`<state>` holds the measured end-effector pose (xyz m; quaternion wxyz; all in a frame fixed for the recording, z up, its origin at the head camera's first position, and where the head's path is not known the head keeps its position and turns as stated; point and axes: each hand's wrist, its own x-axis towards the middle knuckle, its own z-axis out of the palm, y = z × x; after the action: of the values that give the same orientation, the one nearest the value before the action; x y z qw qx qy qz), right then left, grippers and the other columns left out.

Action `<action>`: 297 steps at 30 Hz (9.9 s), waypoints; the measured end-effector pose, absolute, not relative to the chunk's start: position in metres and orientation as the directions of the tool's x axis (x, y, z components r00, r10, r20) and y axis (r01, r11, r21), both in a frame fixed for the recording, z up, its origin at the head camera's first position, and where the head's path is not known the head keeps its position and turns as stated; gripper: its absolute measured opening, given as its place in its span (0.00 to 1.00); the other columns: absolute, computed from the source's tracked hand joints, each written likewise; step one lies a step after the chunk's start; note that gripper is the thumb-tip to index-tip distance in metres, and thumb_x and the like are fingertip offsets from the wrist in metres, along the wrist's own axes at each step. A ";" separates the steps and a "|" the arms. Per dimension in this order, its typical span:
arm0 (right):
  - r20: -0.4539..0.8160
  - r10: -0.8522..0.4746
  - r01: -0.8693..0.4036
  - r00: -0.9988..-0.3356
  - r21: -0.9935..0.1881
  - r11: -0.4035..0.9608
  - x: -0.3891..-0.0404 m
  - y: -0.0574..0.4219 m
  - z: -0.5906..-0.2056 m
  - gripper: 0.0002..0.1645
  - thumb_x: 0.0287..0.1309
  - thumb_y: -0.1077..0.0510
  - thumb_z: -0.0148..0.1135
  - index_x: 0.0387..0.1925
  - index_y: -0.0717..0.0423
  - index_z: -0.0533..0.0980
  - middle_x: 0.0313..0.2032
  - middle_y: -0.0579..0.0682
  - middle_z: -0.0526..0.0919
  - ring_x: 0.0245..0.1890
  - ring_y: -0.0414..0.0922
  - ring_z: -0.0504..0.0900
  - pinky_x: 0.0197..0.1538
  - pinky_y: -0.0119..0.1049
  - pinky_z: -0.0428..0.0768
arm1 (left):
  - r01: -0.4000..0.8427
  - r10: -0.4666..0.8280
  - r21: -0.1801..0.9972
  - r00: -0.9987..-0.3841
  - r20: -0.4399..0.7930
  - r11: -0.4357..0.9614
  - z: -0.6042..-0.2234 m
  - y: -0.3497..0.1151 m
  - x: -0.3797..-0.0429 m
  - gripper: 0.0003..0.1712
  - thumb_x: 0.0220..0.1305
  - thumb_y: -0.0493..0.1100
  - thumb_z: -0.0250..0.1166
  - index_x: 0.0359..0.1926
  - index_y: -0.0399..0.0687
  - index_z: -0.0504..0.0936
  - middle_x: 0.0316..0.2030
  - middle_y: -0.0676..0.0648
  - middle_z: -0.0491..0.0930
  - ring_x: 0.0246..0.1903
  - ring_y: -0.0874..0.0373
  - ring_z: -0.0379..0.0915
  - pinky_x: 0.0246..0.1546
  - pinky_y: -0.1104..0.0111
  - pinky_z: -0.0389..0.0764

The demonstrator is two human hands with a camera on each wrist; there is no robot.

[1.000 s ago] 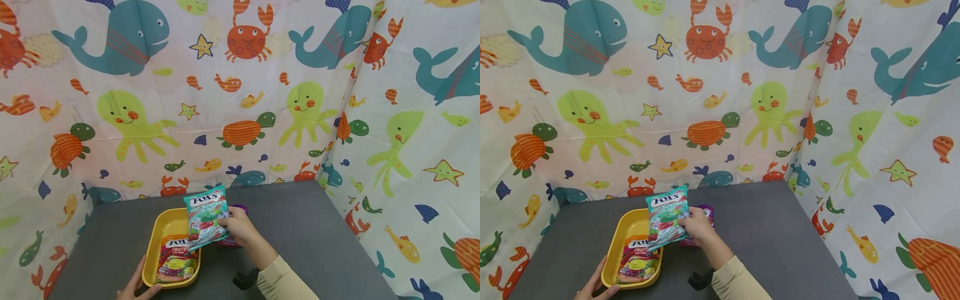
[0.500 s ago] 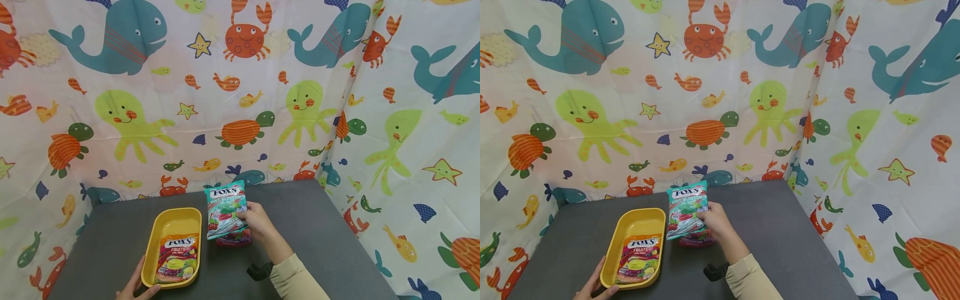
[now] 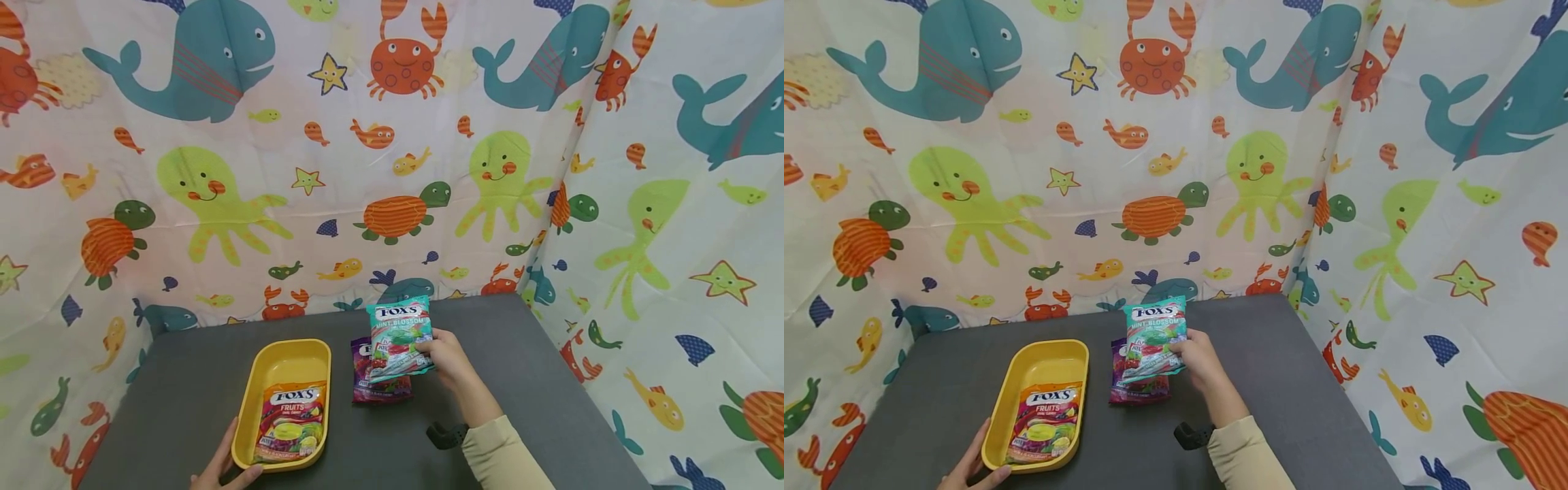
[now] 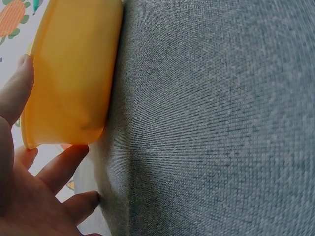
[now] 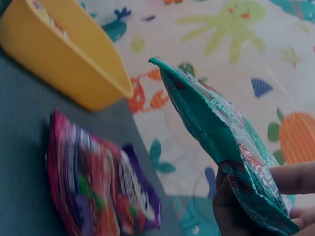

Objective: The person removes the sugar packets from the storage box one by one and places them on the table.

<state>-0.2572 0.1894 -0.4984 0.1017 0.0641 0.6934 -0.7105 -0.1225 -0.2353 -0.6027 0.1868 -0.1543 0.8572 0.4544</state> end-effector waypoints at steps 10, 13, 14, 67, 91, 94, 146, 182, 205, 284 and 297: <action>-0.259 0.017 0.259 -0.966 -0.966 -0.001 -0.271 0.216 -0.520 0.19 0.61 0.64 0.54 0.52 0.68 0.74 0.38 0.59 0.85 0.31 0.45 0.85 0.34 0.38 0.84 | -0.443 -0.089 0.727 -0.878 -0.470 0.525 -0.600 -0.238 -0.124 0.70 0.48 0.71 0.65 0.74 0.58 0.25 0.67 0.34 0.57 0.68 0.25 0.31 0.43 0.21 0.20; -0.262 0.040 0.264 -0.964 -0.964 0.023 -0.273 0.226 -0.527 0.18 0.60 0.65 0.53 0.52 0.68 0.74 0.37 0.59 0.85 0.31 0.45 0.84 0.34 0.38 0.83 | -0.446 -0.098 0.712 -0.875 -0.474 0.542 -0.601 -0.236 -0.125 0.70 0.47 0.72 0.65 0.74 0.59 0.26 0.67 0.35 0.58 0.68 0.26 0.32 0.44 0.21 0.21; -0.270 0.051 0.272 -0.961 -0.962 0.027 -0.274 0.230 -0.530 0.18 0.60 0.65 0.54 0.52 0.68 0.74 0.37 0.58 0.85 0.31 0.45 0.84 0.34 0.38 0.83 | -0.445 -0.101 0.710 -0.876 -0.472 0.546 -0.601 -0.235 -0.125 0.70 0.48 0.73 0.65 0.74 0.58 0.26 0.67 0.35 0.58 0.68 0.25 0.32 0.44 0.21 0.21; 0.001 0.135 0.116 -0.991 -0.509 0.853 -0.286 0.267 -0.596 0.34 0.53 0.55 0.63 0.59 0.68 0.69 0.52 0.69 0.75 0.53 0.63 0.68 0.56 0.58 0.66 | -0.454 -0.112 0.718 -0.875 -0.470 0.529 -0.601 -0.234 -0.121 0.69 0.48 0.72 0.65 0.75 0.57 0.28 0.66 0.35 0.60 0.69 0.27 0.33 0.45 0.21 0.21; 0.345 0.279 -0.108 -0.896 -0.779 0.617 -0.238 0.211 -0.546 0.11 0.57 0.57 0.64 0.42 0.56 0.81 0.32 0.49 0.88 0.27 0.40 0.84 0.31 0.35 0.83 | -0.453 -0.111 0.721 -0.876 -0.469 0.524 -0.603 -0.233 -0.122 0.70 0.47 0.73 0.65 0.75 0.56 0.28 0.67 0.35 0.57 0.68 0.27 0.34 0.44 0.22 0.20; 0.351 0.252 -0.144 -0.902 -0.794 0.591 -0.232 0.199 -0.541 0.11 0.56 0.59 0.65 0.42 0.57 0.81 0.31 0.49 0.88 0.26 0.39 0.84 0.29 0.31 0.82 | -0.455 -0.111 0.726 -0.876 -0.470 0.516 -0.603 -0.234 -0.121 0.70 0.47 0.72 0.65 0.75 0.56 0.28 0.67 0.34 0.57 0.68 0.27 0.34 0.44 0.22 0.20; 0.192 -0.403 -0.392 -0.895 -0.769 0.505 -0.190 0.064 -0.510 0.23 0.56 0.39 0.63 0.51 0.43 0.78 0.43 0.39 0.83 0.29 0.33 0.76 0.34 0.22 0.78 | -0.454 -0.108 0.716 -0.874 -0.474 0.530 -0.604 -0.235 -0.123 0.69 0.47 0.73 0.65 0.74 0.61 0.27 0.67 0.36 0.58 0.68 0.26 0.31 0.44 0.22 0.20; -0.301 -0.155 0.143 -0.941 -0.768 0.625 -0.177 -0.053 -0.531 0.48 0.44 0.47 0.73 0.66 0.53 0.63 0.72 0.63 0.51 0.70 0.66 0.54 0.62 0.67 0.64 | -0.424 -0.094 0.708 -0.885 -0.456 0.565 -0.601 -0.239 -0.118 0.65 0.51 0.73 0.62 0.74 0.64 0.26 0.67 0.39 0.60 0.69 0.27 0.31 0.45 0.21 0.21; -0.318 0.117 0.338 -0.941 -0.903 0.265 -0.180 -0.058 -0.523 0.35 0.54 0.57 0.67 0.61 0.64 0.66 0.47 0.58 0.77 0.45 0.52 0.80 0.46 0.58 0.81 | -0.418 -0.087 0.711 -0.887 -0.453 0.565 -0.604 -0.239 -0.120 0.65 0.52 0.72 0.61 0.74 0.63 0.26 0.67 0.37 0.60 0.69 0.26 0.31 0.43 0.20 0.22; -0.252 -0.214 0.263 -0.944 -0.964 -0.024 -0.184 0.049 -0.485 0.31 0.57 0.64 0.64 0.62 0.60 0.67 0.45 0.53 0.83 0.40 0.44 0.84 0.43 0.45 0.85 | -0.452 -0.079 0.728 -0.871 -0.485 0.516 -0.605 -0.240 -0.122 0.69 0.48 0.72 0.65 0.74 0.61 0.26 0.69 0.36 0.54 0.69 0.27 0.31 0.44 0.22 0.18; -0.229 -0.248 0.264 -0.941 -0.957 -0.122 -0.180 0.089 -0.496 0.35 0.58 0.66 0.60 0.65 0.67 0.61 0.51 0.60 0.81 0.45 0.48 0.83 0.47 0.45 0.84 | -0.443 -0.054 0.751 -0.875 -0.481 0.490 -0.603 -0.243 -0.122 0.67 0.50 0.70 0.65 0.73 0.65 0.25 0.70 0.37 0.52 0.69 0.29 0.30 0.43 0.23 0.15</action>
<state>-0.1802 0.0890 -0.4964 0.1711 0.0064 0.6403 -0.7488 -0.1215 -0.2425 -0.6027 0.2014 -0.1481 0.8392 0.4830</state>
